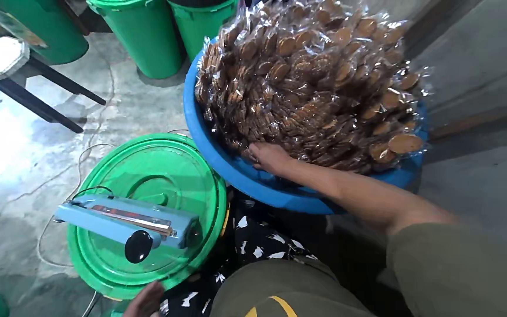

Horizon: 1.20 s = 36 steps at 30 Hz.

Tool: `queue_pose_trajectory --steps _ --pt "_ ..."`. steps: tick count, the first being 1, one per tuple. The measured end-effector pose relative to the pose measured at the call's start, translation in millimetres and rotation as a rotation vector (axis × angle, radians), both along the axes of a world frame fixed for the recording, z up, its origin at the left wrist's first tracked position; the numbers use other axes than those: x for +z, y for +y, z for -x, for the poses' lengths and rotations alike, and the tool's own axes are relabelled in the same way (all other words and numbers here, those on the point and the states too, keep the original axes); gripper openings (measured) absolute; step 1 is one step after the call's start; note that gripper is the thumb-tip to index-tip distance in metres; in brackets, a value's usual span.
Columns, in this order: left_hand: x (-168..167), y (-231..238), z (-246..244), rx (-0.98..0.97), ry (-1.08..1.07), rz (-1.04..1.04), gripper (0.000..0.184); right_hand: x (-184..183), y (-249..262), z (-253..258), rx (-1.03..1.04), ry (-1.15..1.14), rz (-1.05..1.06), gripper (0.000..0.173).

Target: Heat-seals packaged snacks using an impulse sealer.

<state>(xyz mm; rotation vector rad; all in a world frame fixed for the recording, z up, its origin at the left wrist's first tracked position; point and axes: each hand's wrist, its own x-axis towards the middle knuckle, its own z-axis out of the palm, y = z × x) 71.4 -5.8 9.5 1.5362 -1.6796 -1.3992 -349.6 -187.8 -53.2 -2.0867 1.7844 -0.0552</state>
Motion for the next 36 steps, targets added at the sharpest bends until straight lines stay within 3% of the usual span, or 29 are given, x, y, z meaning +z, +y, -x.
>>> queue_pose_trajectory --steps 2,4,5,7,9,10,12,15,18,21,24,27,30,33,36 --pt "3.7 -14.0 40.0 -0.113 0.252 -0.02 0.05 33.4 20.5 -15.3 -0.098 -0.241 0.444 0.042" --pt "1.8 -26.0 78.3 -0.184 0.451 -0.083 0.077 47.9 41.6 -50.5 -0.045 -0.496 0.775 0.041" --pt "-5.0 -30.8 95.4 -0.149 0.551 -0.122 0.09 49.6 56.1 -73.7 0.005 -0.624 0.781 0.039" --pt "-22.4 -37.3 119.5 0.11 0.65 -0.185 0.099 45.4 88.9 -118.2 0.133 -0.854 0.541 0.042" --pt "-38.9 -41.1 122.3 0.404 0.616 -0.171 0.078 40.7 108.8 -145.4 0.203 -1.008 0.144 0.048" --pt "-46.9 -39.4 116.6 0.501 0.589 -0.138 0.07 42.0 112.0 -152.0 0.168 -1.067 -0.094 0.047" --pt "-56.6 -26.7 99.6 0.583 0.499 -0.088 0.071 42.6 107.2 -162.3 0.005 -1.133 -0.449 0.029" --pt "-59.8 -14.0 79.3 0.571 0.474 -0.104 0.081 33.2 86.3 -181.9 -0.044 -0.948 -0.601 0.022" --pt "-61.3 -26.7 69.5 0.708 0.422 -0.029 0.074 34.0 51.0 -210.4 0.035 -0.759 -0.492 0.03" --pt "-65.2 -54.1 51.3 0.864 0.32 0.026 0.07 38.7 15.6 -239.1 0.037 -0.769 -0.297 0.029" --pt "-65.2 -79.4 28.7 0.942 0.367 0.042 0.07 76.8 -8.3 -254.5 0.223 -0.744 -0.231 0.031" --pt "-59.6 -96.1 9.5 0.955 0.381 0.071 0.07 109.2 4.8 -273.1 0.623 -0.239 -0.288 0.062" --pt "-60.1 -102.6 -5.1 0.915 0.345 0.055 0.07 99.4 25.2 -292.2 0.605 0.068 -0.329 0.084" --pt "-68.5 -96.8 -15.4 0.9 0.345 0.012 0.07 75.2 35.8 -288.6 0.55 0.009 -0.142 0.067" --pt "-80.9 -90.7 -22.7 1.081 0.456 -0.059 0.066 46.5 43.6 -281.5 0.56 -0.153 0.145 0.057"
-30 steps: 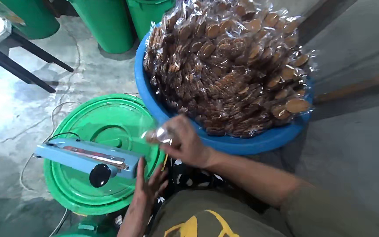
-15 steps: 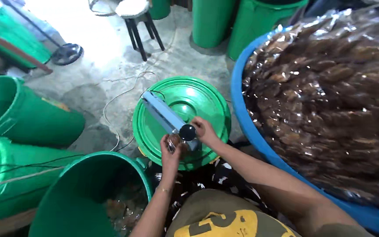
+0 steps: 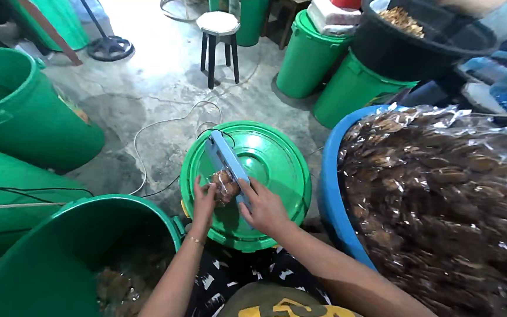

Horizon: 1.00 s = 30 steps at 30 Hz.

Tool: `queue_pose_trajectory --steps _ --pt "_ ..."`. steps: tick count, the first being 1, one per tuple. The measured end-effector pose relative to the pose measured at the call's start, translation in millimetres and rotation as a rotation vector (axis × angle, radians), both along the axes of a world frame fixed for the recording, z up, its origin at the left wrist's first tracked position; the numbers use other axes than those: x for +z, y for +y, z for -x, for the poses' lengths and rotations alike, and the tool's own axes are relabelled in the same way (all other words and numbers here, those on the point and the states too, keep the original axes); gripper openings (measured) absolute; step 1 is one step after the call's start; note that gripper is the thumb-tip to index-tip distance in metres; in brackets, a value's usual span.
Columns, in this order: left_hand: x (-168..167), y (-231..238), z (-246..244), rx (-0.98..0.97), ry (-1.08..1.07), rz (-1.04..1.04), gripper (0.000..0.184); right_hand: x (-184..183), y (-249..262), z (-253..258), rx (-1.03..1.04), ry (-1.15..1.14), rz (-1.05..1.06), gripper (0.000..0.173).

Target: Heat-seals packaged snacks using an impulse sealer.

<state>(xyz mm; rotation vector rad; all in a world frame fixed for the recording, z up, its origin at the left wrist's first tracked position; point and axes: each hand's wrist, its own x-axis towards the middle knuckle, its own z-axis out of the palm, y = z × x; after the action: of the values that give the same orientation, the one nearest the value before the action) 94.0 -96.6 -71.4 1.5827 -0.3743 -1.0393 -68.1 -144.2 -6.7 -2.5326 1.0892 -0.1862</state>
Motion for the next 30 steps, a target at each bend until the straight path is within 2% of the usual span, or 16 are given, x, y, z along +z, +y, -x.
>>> queue_pose_trajectory --steps 2,5,7,9,12,16,18,21,24,26,27,29,30 --pt "1.3 -1.6 0.2 0.113 0.097 0.001 0.06 -10.2 1.8 1.6 -0.003 -0.096 0.088 0.053" --pt "9.6 -3.9 0.7 0.178 0.141 0.077 0.054 -12.4 1.6 1.8 -0.003 -0.129 0.102 0.052" --pt "16.6 -6.0 -0.2 0.139 0.17 0.104 0.054 -14.2 1.7 1.5 -0.003 -0.149 0.125 0.052" --pt "24.4 -11.2 -1.1 0.013 0.216 0.092 0.056 -13.5 1.4 1.8 -0.007 -0.135 0.124 0.052" --pt "32.5 -24.6 1.3 -0.22 0.086 -0.026 0.034 -6.0 1.8 0.6 -0.006 -0.09 0.087 0.052" --pt "24.1 -19.7 -6.6 -0.315 -0.208 0.013 0.054 -3.5 -0.7 1.3 0.083 -0.288 0.187 0.036" --pt "24.2 -3.0 -8.7 -0.322 -0.252 0.111 0.05 -0.9 -0.1 7.7 0.139 -0.464 0.238 0.031" --pt "29.5 32.1 -3.5 -0.12 0.068 0.264 0.041 16.7 -6.8 45.5 0.149 -0.66 0.2 0.036" --pt "34.5 83.3 -19.4 0.019 0.247 0.296 0.047 13.2 -34.6 121.9 -0.132 -0.7 0.231 0.042" --pt "36.1 129.7 -43.7 -0.017 0.095 0.171 0.049 -1.5 -51.7 175.0 -0.323 -0.53 0.245 0.041" --pt "42.1 153.4 -58.9 -0.116 -0.094 0.015 0.053 -10.7 -57.4 200.7 -0.349 -0.381 0.231 0.039" --pt "71.8 180.8 -79.8 -0.4 -0.506 -0.414 0.062 -7.8 -52.7 228.6 -0.401 0.085 -0.072 0.038" --pt "90.3 181.4 -79.4 -0.503 -0.647 -0.535 0.063 2.5 -43.1 221.1 -0.461 0.372 -0.28 0.04"
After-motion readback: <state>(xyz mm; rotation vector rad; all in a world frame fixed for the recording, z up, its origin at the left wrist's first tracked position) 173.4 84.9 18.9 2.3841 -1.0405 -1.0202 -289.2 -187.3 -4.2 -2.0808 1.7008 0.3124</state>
